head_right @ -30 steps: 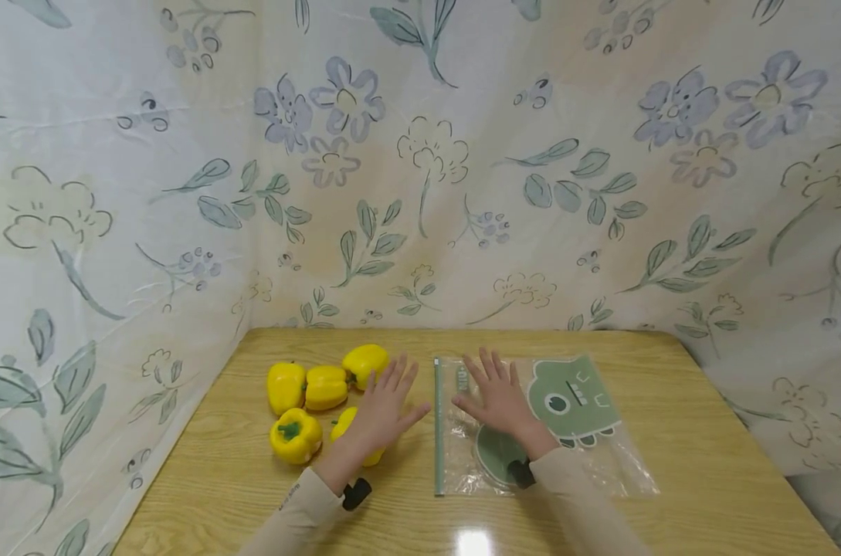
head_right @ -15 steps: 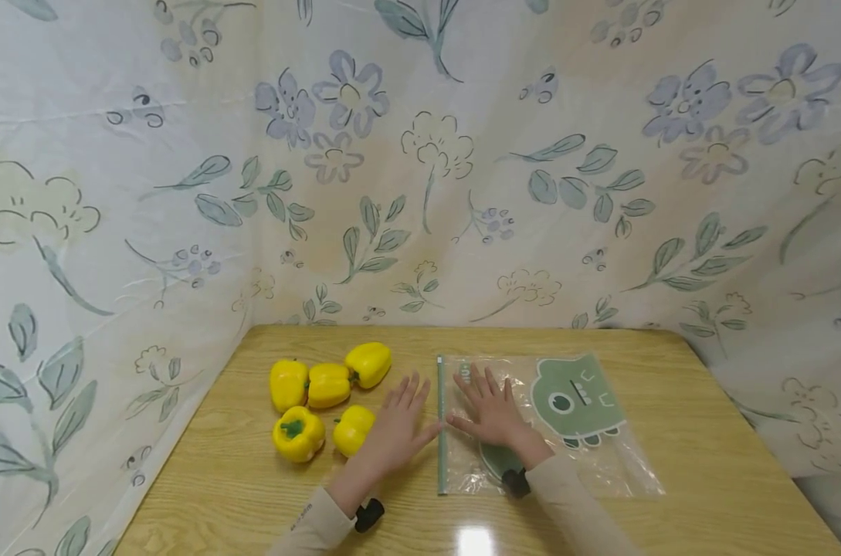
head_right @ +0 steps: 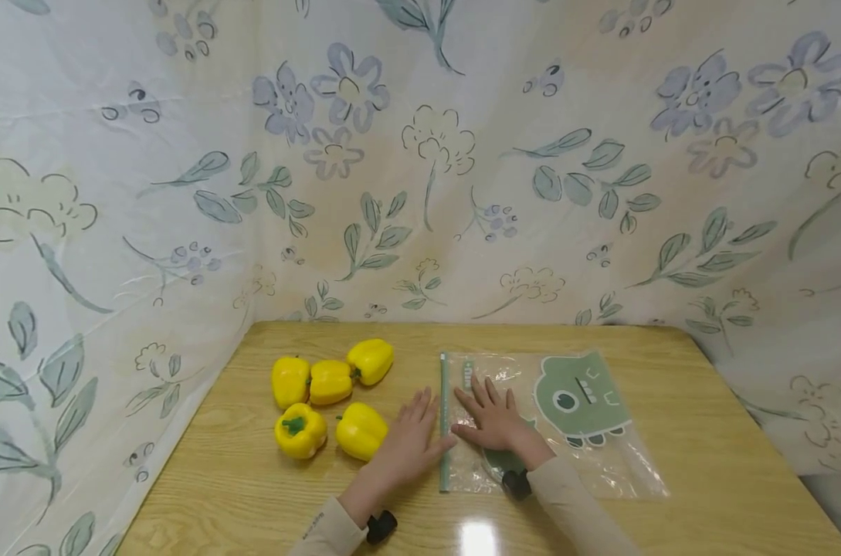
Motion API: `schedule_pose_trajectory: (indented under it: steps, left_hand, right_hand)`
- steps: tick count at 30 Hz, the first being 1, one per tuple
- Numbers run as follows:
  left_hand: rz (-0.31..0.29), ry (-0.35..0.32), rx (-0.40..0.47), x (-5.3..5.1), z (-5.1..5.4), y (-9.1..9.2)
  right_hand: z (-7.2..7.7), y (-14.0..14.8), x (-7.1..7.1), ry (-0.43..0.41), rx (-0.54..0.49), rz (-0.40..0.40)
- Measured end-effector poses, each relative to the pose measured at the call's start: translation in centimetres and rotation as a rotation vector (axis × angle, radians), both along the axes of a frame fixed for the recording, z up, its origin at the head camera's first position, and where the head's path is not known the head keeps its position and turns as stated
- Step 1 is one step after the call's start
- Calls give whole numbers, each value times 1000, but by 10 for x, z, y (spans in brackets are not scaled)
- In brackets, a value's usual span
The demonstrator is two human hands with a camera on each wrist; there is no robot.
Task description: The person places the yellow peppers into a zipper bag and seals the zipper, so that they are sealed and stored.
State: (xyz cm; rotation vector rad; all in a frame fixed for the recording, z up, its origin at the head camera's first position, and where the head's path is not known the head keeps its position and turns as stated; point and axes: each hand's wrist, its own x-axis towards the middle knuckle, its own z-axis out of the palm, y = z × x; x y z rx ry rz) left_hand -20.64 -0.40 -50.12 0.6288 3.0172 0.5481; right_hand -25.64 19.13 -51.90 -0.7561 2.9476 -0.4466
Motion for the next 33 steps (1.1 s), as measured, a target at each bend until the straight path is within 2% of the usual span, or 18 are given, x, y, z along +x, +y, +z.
schedule_pose_trajectory:
  steps: [3,7,11,16,24,33]
  left_hand:
    - [-10,-4,-10,1,-1,2]
    - [-18,-14,-1,2,-1,4]
    - [-20,-55,17,4,-2,5]
    - [-21,-103,-4,4,-5,5]
    - [-48,-127,-25,4,-7,2]
    - [-65,-193,-36,5,-10,-3]
  right_hand:
    - [0,-1,0,-38,-7,-8]
    - [0,-1,0,-47,-16,-2]
    - [-2,-1,-1,-44,-17,4]
    - [-2,2,-2,-45,-34,20]
    - [-5,9,-1,-45,-54,54]
    - [-3,12,0,-80,-57,78]
